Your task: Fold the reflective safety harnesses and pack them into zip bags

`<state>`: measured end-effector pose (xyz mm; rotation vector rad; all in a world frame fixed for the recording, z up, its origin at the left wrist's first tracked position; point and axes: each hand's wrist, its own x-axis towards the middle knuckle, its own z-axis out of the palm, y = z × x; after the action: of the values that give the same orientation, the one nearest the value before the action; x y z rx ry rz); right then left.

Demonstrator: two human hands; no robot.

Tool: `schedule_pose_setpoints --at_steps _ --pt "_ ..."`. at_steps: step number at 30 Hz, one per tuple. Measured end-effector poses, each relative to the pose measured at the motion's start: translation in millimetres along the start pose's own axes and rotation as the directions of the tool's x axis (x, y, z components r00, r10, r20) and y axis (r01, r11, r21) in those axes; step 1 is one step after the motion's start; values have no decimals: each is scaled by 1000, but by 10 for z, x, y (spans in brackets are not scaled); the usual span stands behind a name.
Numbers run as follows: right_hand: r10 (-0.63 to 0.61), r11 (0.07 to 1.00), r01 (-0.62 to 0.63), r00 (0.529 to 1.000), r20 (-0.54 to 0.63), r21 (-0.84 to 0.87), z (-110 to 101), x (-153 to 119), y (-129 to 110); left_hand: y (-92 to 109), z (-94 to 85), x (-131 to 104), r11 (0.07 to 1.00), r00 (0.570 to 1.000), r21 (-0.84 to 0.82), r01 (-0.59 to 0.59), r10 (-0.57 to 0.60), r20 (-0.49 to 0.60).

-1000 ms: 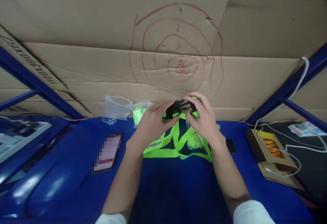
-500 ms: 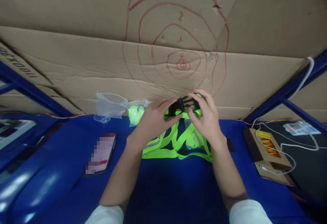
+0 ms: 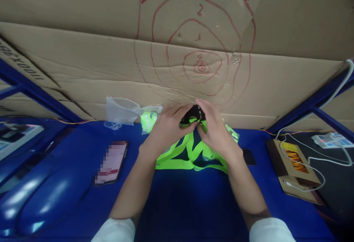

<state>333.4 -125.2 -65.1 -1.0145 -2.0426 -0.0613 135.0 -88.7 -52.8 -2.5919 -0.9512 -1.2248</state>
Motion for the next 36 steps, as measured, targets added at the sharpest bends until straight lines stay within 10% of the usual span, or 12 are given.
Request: schedule_pose_setpoints --at_steps 18,23,29,36 --pt "186 778 -283 956 225 561 -109 32 312 -65 -25 38 909 994 -405 96 -105 0" --pt "316 656 -362 929 195 662 -66 42 265 -316 164 38 403 989 -903 151 -64 137" --pt "527 582 -377 850 19 721 28 36 292 -141 336 22 214 810 -791 573 -299 505" --pt "611 419 -458 781 130 784 76 78 220 158 494 48 -317 746 -765 561 -207 633"
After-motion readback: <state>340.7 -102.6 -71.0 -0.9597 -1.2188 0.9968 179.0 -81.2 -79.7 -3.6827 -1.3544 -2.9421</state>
